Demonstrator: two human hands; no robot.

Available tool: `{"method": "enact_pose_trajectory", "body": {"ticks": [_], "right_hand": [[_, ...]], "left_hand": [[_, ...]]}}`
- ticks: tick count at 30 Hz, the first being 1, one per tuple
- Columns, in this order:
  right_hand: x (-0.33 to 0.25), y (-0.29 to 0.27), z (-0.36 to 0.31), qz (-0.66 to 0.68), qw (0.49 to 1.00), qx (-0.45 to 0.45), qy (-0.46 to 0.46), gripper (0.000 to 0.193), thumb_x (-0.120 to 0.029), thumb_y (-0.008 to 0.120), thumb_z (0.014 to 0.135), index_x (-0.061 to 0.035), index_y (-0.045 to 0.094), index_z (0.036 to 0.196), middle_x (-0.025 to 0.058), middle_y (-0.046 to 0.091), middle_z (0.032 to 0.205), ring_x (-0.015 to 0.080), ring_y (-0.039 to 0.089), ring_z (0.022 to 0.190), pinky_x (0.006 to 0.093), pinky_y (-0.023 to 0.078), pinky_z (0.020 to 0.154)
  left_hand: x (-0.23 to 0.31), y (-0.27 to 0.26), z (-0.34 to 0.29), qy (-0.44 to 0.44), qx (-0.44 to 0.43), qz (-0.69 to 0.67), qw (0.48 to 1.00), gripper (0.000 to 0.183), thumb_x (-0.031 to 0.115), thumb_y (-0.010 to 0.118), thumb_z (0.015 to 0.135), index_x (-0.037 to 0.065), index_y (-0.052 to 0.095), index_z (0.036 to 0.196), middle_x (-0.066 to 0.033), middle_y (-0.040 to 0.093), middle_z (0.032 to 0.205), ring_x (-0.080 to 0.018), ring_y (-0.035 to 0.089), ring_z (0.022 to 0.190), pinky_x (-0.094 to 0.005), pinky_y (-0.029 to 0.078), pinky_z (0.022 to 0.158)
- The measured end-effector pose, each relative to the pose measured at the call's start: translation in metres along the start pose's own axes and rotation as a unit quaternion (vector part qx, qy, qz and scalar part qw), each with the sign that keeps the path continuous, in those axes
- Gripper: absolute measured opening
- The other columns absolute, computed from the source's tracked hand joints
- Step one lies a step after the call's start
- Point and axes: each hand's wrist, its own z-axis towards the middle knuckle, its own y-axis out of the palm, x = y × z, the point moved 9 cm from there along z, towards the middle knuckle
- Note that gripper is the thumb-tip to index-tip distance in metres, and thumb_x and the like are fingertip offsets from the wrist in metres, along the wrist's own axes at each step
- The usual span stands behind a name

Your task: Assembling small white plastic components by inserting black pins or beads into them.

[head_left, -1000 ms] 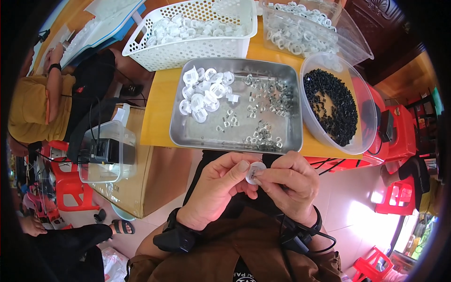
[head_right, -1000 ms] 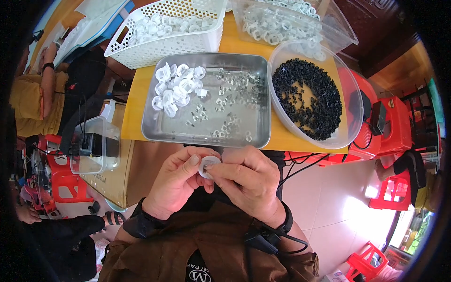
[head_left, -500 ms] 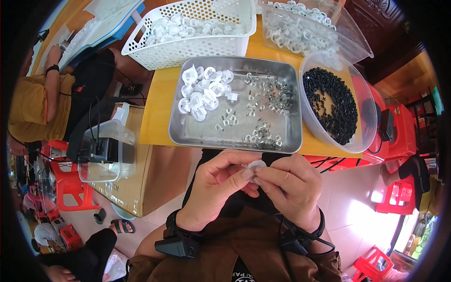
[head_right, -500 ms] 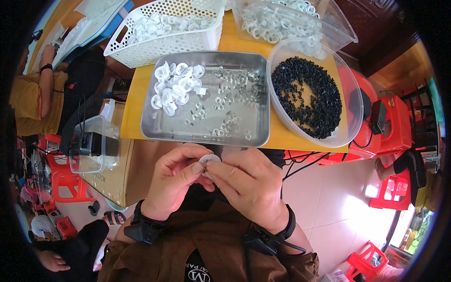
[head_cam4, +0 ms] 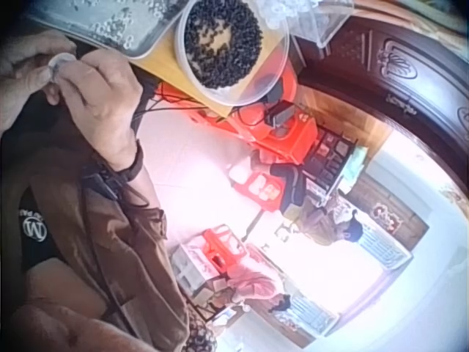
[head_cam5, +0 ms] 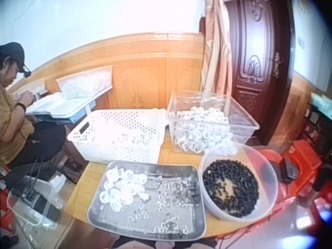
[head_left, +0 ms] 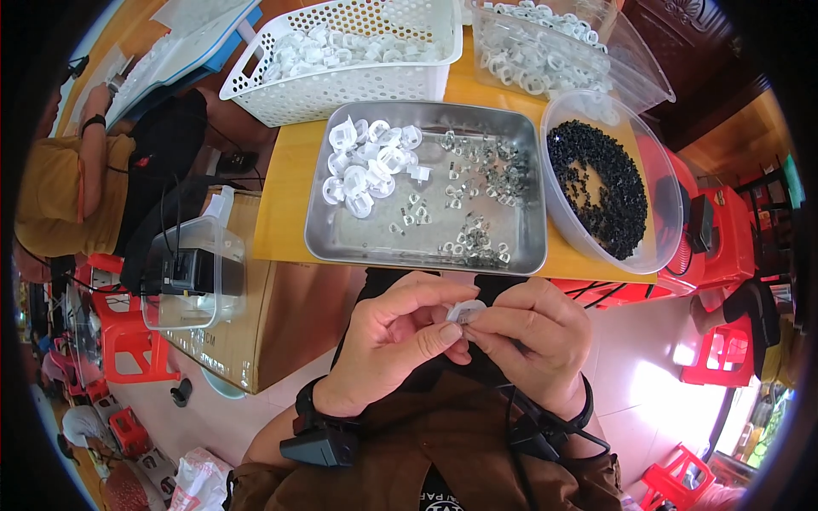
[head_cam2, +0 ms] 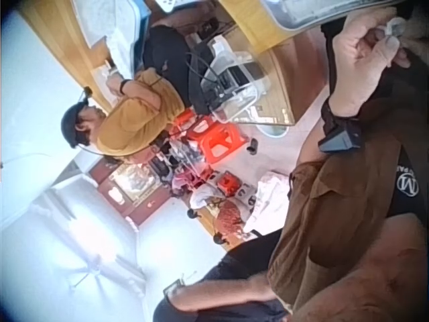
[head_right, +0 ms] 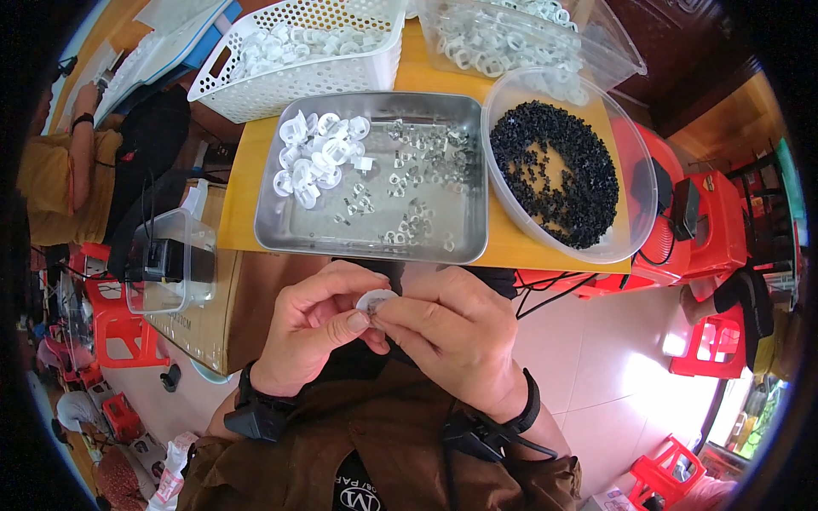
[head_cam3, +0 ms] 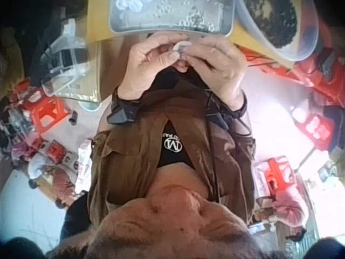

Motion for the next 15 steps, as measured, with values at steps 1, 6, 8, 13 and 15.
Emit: {"method": "enact_pose_trajectory", "body": {"ticks": [1, 6, 8, 13, 15], "right_hand": [[-0.008, 0.001, 0.001, -0.045, 0.998, -0.012, -0.046, 0.026, -0.004, 0.076, 0.061, -0.0091, 0.070, 0.086, 0.0009, 0.059, 0.076, 0.0145, 0.057, 0.062, 0.0250, 0.045, 0.051], [-0.029, 0.012, -0.004, -0.190, 0.962, -0.090, -0.173, 0.037, -0.010, 0.070, 0.060, -0.0081, 0.069, 0.097, 0.0006, 0.055, 0.078, 0.0124, 0.053, 0.062, 0.0237, 0.044, 0.049], [-0.034, 0.017, -0.007, -0.236, 0.944, -0.109, -0.201, 0.040, -0.011, 0.068, 0.060, -0.0079, 0.068, 0.100, 0.0011, 0.054, 0.079, 0.0121, 0.052, 0.062, 0.0234, 0.043, 0.048], [-0.030, 0.012, -0.014, -0.220, 0.946, -0.044, -0.235, 0.042, -0.009, 0.068, 0.060, -0.0072, 0.068, 0.101, 0.0026, 0.054, 0.084, 0.0128, 0.054, 0.063, 0.0238, 0.046, 0.050], [-0.028, 0.011, -0.013, -0.221, 0.947, -0.042, -0.228, 0.042, -0.008, 0.068, 0.059, -0.0070, 0.068, 0.102, 0.0026, 0.054, 0.084, 0.0129, 0.054, 0.063, 0.0241, 0.047, 0.050]], "left_hand": [[0.000, 0.001, 0.000, 0.000, 0.000, 0.000, 1.000, 0.028, 0.004, 0.059, 0.089, -0.005, 0.056, 0.116, -0.0141, 0.053, 0.113, -0.0222, 0.063, 0.090, -0.0336, 0.059, 0.072], [0.000, -0.006, -0.003, 0.013, 0.044, 0.007, 0.999, 0.027, -0.002, 0.056, 0.088, -0.005, 0.057, 0.116, -0.0130, 0.055, 0.107, -0.0201, 0.064, 0.085, -0.0303, 0.058, 0.067], [0.003, -0.009, -0.004, 0.020, 0.055, 0.020, 0.998, 0.028, -0.004, 0.055, 0.088, -0.005, 0.057, 0.115, -0.0127, 0.055, 0.107, -0.0193, 0.064, 0.083, -0.0292, 0.058, 0.066], [0.012, -0.007, -0.005, 0.030, 0.073, 0.044, 0.996, 0.029, -0.009, 0.054, 0.085, -0.006, 0.058, 0.113, -0.0115, 0.056, 0.105, -0.0171, 0.064, 0.078, -0.0270, 0.057, 0.064], [0.009, -0.007, -0.004, 0.026, 0.072, 0.057, 0.995, 0.029, -0.012, 0.055, 0.083, -0.007, 0.058, 0.111, -0.0109, 0.055, 0.103, -0.0170, 0.064, 0.077, -0.0267, 0.057, 0.063]]}}
